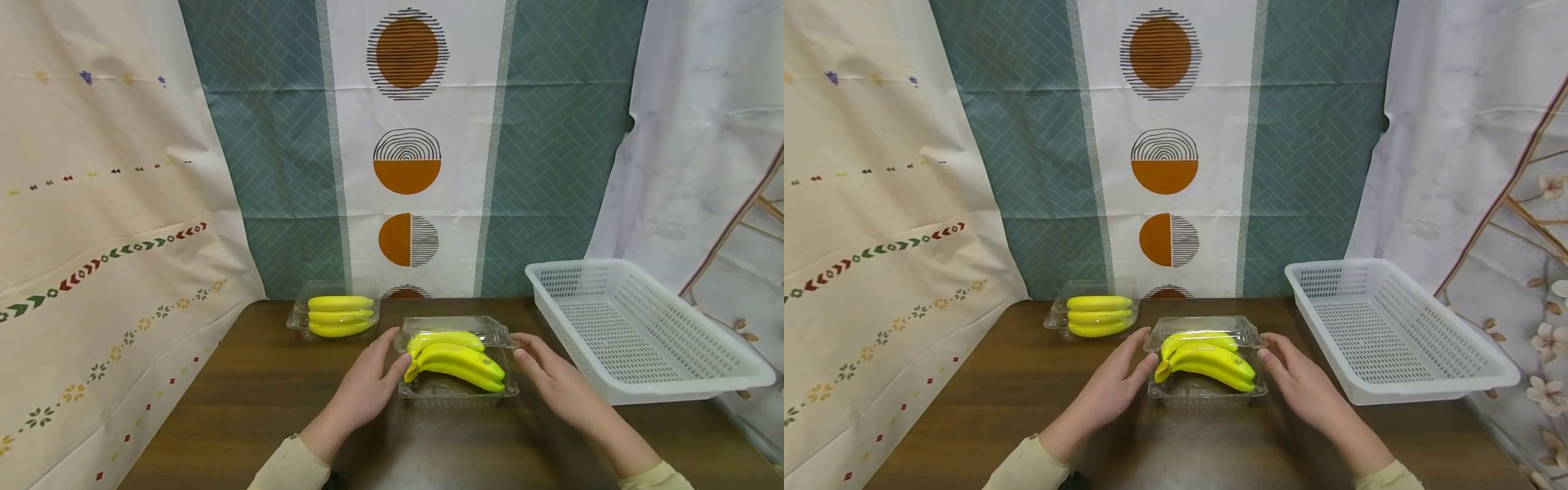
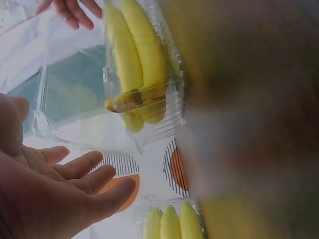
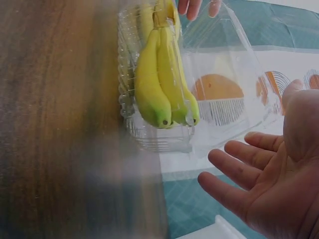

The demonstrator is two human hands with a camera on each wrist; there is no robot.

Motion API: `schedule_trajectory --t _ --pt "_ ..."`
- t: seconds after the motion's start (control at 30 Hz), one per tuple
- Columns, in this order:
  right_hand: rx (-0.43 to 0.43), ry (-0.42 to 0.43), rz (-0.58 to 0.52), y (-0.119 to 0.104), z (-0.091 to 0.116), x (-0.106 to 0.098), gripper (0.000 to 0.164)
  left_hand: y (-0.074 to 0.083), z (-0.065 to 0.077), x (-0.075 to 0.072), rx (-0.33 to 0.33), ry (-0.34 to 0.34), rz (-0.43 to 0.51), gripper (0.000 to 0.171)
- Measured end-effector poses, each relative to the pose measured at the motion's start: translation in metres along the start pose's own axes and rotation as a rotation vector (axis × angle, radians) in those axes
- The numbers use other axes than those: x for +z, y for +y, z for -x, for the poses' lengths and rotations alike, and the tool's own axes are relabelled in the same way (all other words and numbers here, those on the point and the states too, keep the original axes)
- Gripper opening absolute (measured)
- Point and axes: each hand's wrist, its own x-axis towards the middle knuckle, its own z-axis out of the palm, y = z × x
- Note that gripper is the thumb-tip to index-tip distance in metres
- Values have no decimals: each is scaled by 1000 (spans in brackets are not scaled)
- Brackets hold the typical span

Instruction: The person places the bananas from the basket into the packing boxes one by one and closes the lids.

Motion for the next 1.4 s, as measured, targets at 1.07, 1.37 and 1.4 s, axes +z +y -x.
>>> schedule_trajectory --t 1.07,1.37,1.4 --pt "50 -112 -53 12 10 13 59 -16 14 15 15 -61 -54 70" --pt "58 -81 -20 13 11 16 55 -12 14 13 -33 -47 -52 67" --pt "60 -77 -19 13 11 16 54 -11 14 13 -39 -45 -44 66"
